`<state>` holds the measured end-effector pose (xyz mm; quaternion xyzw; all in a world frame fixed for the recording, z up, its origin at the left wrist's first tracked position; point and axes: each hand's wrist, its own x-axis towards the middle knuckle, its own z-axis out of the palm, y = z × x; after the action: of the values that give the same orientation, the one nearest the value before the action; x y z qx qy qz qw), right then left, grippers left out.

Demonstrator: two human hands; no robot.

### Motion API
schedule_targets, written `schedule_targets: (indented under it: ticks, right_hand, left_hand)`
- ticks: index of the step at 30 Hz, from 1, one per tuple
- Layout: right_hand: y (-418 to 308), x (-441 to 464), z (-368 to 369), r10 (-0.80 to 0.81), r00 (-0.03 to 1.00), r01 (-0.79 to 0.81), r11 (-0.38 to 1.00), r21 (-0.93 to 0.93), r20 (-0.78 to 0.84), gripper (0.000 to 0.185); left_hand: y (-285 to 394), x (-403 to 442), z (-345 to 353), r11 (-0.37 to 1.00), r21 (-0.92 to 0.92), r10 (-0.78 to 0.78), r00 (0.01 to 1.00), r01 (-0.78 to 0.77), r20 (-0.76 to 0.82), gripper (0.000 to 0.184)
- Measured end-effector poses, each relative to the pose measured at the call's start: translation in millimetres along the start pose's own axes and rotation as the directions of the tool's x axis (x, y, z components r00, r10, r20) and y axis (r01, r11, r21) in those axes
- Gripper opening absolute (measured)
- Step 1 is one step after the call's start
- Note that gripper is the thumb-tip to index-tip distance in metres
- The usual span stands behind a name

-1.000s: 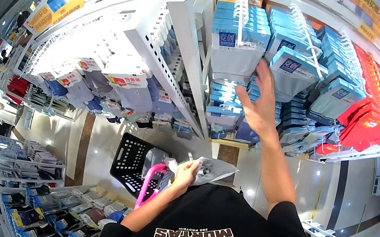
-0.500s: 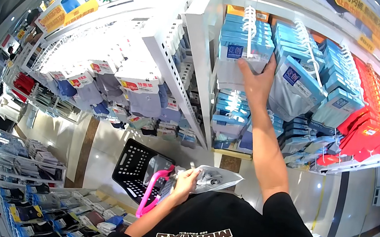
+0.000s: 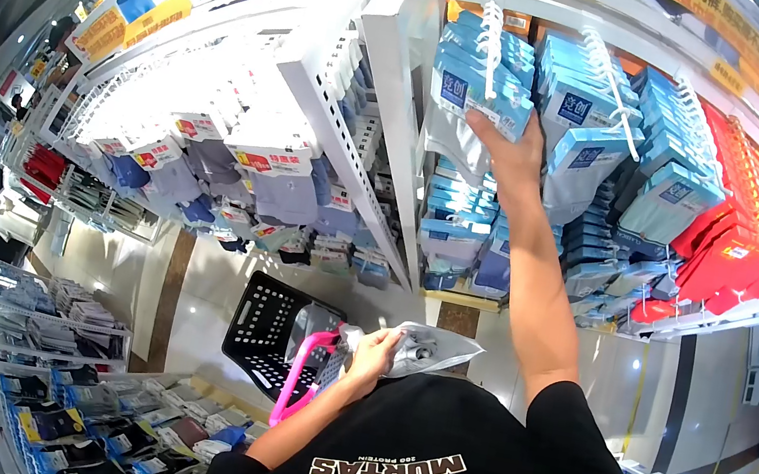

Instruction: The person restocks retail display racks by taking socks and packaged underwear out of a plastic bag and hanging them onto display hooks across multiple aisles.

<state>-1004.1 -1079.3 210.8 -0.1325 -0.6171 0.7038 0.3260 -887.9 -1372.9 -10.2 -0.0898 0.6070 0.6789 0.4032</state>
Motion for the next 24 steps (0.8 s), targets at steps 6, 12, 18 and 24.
schedule_targets:
  ticks: [6, 12, 18, 24]
  right_hand:
    - [6.7, 5.1, 3.7, -0.005, 0.998, -0.002, 0.993, 0.121, 0.056, 0.063]
    - [3.1, 11.7, 7.7, 0.071, 0.997, -0.072, 0.994, 0.088, 0.01, 0.06]
    - [-9.3, -8.0, 1.4, 0.012, 0.999, -0.016, 0.992, 0.123, 0.037, 0.051]
    - [-19.0, -47.5, -11.8, -0.007, 0.972, -0.049, 0.973, 0.228, 0.236, 0.052]
  left_hand:
    - [-2.5, 1.1, 1.5, 1.0, 0.011, 0.005, 1.0, -0.005, 0.001, 0.022]
    - [-3.1, -2.3, -0.4, 1.0, 0.013, 0.006, 1.0, -0.006, 0.014, 0.022]
    - [-8.6, -1.4, -3.4, 0.999, 0.001, 0.039, 0.999, -0.039, -0.009, 0.021]
    - [-4.4, -2.3, 0.2, 1.0, -0.021, 0.004, 1.0, -0.004, -0.013, 0.021]
